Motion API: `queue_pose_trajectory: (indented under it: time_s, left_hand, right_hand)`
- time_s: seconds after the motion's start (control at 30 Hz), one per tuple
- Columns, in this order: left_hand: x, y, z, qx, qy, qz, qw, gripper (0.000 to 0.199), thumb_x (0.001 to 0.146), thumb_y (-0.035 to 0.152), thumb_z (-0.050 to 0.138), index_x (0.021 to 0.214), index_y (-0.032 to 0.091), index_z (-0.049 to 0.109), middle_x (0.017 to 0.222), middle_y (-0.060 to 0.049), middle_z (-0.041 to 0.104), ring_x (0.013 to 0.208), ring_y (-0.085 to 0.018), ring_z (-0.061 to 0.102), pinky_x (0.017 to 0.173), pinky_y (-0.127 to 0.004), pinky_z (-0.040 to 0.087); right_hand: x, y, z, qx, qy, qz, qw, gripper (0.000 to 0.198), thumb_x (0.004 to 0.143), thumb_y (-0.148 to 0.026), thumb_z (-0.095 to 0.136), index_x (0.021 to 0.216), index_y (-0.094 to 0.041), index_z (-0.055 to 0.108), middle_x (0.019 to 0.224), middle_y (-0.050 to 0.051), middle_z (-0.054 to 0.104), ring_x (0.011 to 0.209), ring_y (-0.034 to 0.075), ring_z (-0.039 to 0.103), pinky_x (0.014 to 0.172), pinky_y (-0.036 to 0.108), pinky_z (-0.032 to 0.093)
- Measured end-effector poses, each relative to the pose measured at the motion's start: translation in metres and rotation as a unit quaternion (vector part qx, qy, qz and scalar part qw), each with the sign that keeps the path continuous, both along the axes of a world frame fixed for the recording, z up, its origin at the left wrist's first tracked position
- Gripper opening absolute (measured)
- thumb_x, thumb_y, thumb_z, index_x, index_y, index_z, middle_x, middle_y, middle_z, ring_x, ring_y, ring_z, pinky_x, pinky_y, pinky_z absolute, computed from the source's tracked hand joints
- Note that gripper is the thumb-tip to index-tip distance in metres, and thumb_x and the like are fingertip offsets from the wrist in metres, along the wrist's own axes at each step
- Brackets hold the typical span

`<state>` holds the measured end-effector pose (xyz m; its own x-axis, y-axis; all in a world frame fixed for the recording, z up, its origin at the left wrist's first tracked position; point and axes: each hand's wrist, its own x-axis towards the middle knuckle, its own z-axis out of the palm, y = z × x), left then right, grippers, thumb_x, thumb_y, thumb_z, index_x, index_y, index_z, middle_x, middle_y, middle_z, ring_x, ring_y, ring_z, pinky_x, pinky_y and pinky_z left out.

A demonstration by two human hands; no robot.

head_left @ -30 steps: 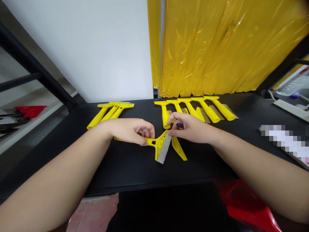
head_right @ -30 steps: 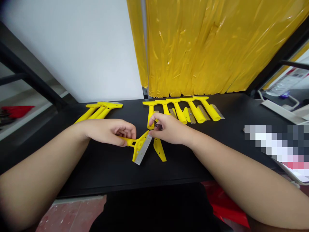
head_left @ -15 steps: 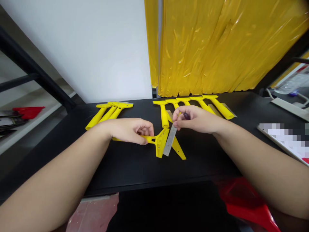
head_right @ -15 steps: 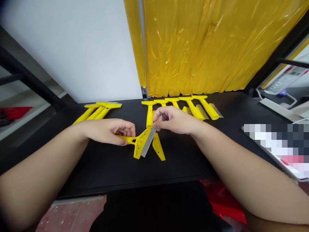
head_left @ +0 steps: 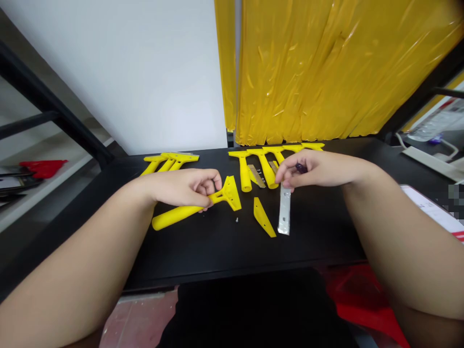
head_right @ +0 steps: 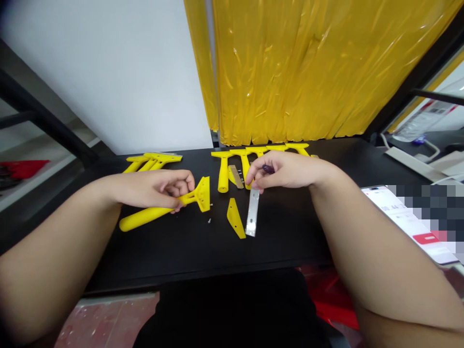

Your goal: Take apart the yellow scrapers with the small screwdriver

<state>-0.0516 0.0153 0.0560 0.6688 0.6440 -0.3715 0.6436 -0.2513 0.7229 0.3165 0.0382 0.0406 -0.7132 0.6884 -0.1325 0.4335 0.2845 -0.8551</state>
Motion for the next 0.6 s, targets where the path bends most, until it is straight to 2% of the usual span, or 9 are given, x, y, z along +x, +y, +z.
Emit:
queue_pose_trajectory:
  time_s: [0.1,0.17,0.27,0.33,0.5,0.6]
  left_hand:
    - [-0.003,-0.011,0.008,0.084,0.081,0.023,0.993,0.036,0.081,0.031,0.074,0.111,0.023,0.055,0.092,-0.002,0.071,0.078,-0.019,0.068,0.067,-0.027,0.050]
    - [-0.004,-0.023,0.008,0.102,0.117,0.037,0.987,0.037,0.082,0.032,0.072,0.113,0.024,0.054,0.090,-0.002,0.072,0.074,-0.019,0.066,0.064,-0.028,0.047]
    - [-0.007,-0.044,0.000,0.121,0.158,0.049,0.979,0.036,0.083,0.032,0.069,0.115,0.025,0.055,0.084,0.000,0.071,0.067,-0.019,0.063,0.059,-0.030,0.041]
    - [-0.014,-0.057,-0.008,0.162,0.188,0.062,0.967,0.030,0.086,0.034,0.066,0.112,0.026,0.055,0.077,0.001,0.068,0.064,-0.020,0.060,0.057,-0.031,0.037]
    - [-0.045,-0.080,-0.028,0.234,0.223,0.115,0.939,0.023,0.094,0.040,0.061,0.112,0.027,0.057,0.078,-0.002,0.068,0.067,-0.024,0.064,0.062,-0.035,0.040]
    - [-0.066,-0.087,-0.039,0.264,0.222,0.136,0.929,0.024,0.096,0.046,0.062,0.111,0.027,0.065,0.101,-0.009,0.076,0.086,-0.030,0.072,0.075,-0.038,0.047]
  right_hand:
    - [0.006,0.002,0.001,0.000,-0.035,0.026,0.999,0.031,0.086,-0.046,0.084,0.106,-0.022,0.085,0.084,0.003,0.080,0.079,0.019,0.072,0.074,0.032,0.051]
    - [0.007,0.003,0.001,0.008,-0.066,0.035,0.997,0.032,0.087,-0.047,0.083,0.106,-0.022,0.085,0.083,0.003,0.080,0.075,0.018,0.069,0.069,0.031,0.048]
    - [0.004,0.001,0.001,0.019,-0.110,0.035,0.993,0.028,0.087,-0.044,0.082,0.104,-0.021,0.081,0.079,0.002,0.077,0.071,0.017,0.065,0.065,0.031,0.045]
    - [0.000,-0.001,0.001,0.030,-0.129,0.032,0.991,0.022,0.086,-0.040,0.080,0.099,-0.022,0.078,0.078,0.002,0.077,0.071,0.018,0.064,0.065,0.031,0.044]
    - [-0.015,-0.007,-0.006,0.086,-0.187,0.042,0.978,0.014,0.088,-0.036,0.074,0.093,-0.024,0.080,0.085,0.002,0.078,0.074,0.020,0.064,0.065,0.032,0.043]
    - [-0.023,-0.011,-0.011,0.112,-0.226,0.032,0.967,0.014,0.087,-0.034,0.074,0.092,-0.024,0.083,0.086,0.003,0.077,0.076,0.021,0.066,0.066,0.033,0.045]
